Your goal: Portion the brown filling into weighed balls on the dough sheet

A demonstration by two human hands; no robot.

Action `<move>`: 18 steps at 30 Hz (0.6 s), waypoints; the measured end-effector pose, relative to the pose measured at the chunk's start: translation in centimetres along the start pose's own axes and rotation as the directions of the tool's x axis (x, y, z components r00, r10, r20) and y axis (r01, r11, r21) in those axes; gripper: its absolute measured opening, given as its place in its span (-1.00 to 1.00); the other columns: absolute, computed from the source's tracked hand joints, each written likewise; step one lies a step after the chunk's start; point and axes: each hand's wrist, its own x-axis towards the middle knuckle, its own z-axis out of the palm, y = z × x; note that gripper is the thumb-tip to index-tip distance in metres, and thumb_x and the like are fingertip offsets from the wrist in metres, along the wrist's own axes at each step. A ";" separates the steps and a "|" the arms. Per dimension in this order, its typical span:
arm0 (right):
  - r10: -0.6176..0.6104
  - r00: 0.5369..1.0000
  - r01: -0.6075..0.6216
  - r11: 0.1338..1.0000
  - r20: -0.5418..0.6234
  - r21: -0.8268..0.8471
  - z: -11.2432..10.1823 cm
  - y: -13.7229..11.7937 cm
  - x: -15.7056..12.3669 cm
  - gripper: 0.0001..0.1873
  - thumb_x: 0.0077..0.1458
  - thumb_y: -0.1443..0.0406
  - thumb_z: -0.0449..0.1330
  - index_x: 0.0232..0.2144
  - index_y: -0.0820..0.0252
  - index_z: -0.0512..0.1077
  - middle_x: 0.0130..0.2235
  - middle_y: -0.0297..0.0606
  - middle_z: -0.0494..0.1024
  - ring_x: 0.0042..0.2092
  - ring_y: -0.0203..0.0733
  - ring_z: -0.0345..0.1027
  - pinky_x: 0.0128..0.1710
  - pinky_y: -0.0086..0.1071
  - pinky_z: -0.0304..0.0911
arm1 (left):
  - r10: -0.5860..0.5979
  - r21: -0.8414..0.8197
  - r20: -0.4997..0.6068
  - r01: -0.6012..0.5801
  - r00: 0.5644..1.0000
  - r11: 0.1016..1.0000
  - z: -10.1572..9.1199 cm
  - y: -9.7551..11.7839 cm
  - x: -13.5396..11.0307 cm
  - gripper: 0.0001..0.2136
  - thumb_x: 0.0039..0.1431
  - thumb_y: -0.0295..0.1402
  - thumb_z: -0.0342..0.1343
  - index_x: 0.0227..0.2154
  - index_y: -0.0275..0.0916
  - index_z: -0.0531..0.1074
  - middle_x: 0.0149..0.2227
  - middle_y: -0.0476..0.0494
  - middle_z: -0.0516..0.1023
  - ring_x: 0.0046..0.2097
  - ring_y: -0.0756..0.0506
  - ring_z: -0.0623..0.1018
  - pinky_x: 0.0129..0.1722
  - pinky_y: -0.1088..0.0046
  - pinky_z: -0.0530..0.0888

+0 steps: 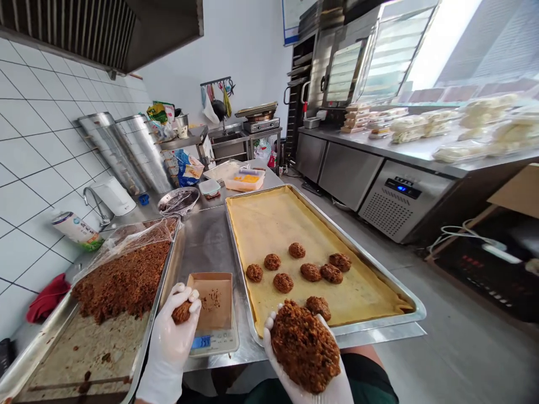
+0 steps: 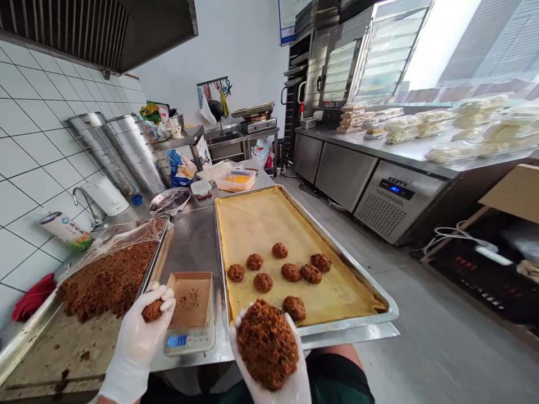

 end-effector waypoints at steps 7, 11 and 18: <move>-0.011 0.999 0.011 1.000 -0.037 -0.022 0.2 0.4 0.3 -0.71 0.16 0.23 0.24 -0.08 0.17 0.57 -0.04 -0.05 0.62 0.05 0.17 0.44 0.03 0.11 0.41 | 0.019 0.020 -0.124 -0.017 0.992 1.000 0.0 -1.1 -1.8 -0.58 0.05 -0.66 0.12 -0.06 -0.13 0.54 0.00 -0.17 0.62 -0.13 0.00 0.62 -0.28 0.64 0.58; 0.020 0.999 -0.019 1.000 -0.038 0.018 -0.2 0.2 0.3 -0.68 0.17 0.24 0.22 -0.03 0.17 0.56 0.01 -0.04 0.60 0.08 0.18 0.42 0.02 0.11 0.41 | -0.008 0.107 -0.030 0.011 1.000 0.994 1.5 -1.2 -1.7 -0.76 0.04 -0.48 0.29 -0.18 -0.25 0.54 -0.19 -0.14 0.63 -0.46 0.12 0.47 -0.59 0.68 0.37; 0.011 0.995 -0.003 0.997 -0.101 0.082 1.3 0.2 -1.1 -0.65 0.17 0.17 0.22 -0.04 0.14 0.57 -0.02 -0.06 0.62 0.06 0.19 0.42 -0.01 0.15 0.42 | -0.129 0.134 0.044 0.122 0.991 0.983 3.9 -2.3 -2.0 -0.58 0.20 -0.17 0.21 -0.64 -0.22 0.18 -0.68 0.14 0.16 -0.70 0.13 0.16 -0.76 0.59 0.06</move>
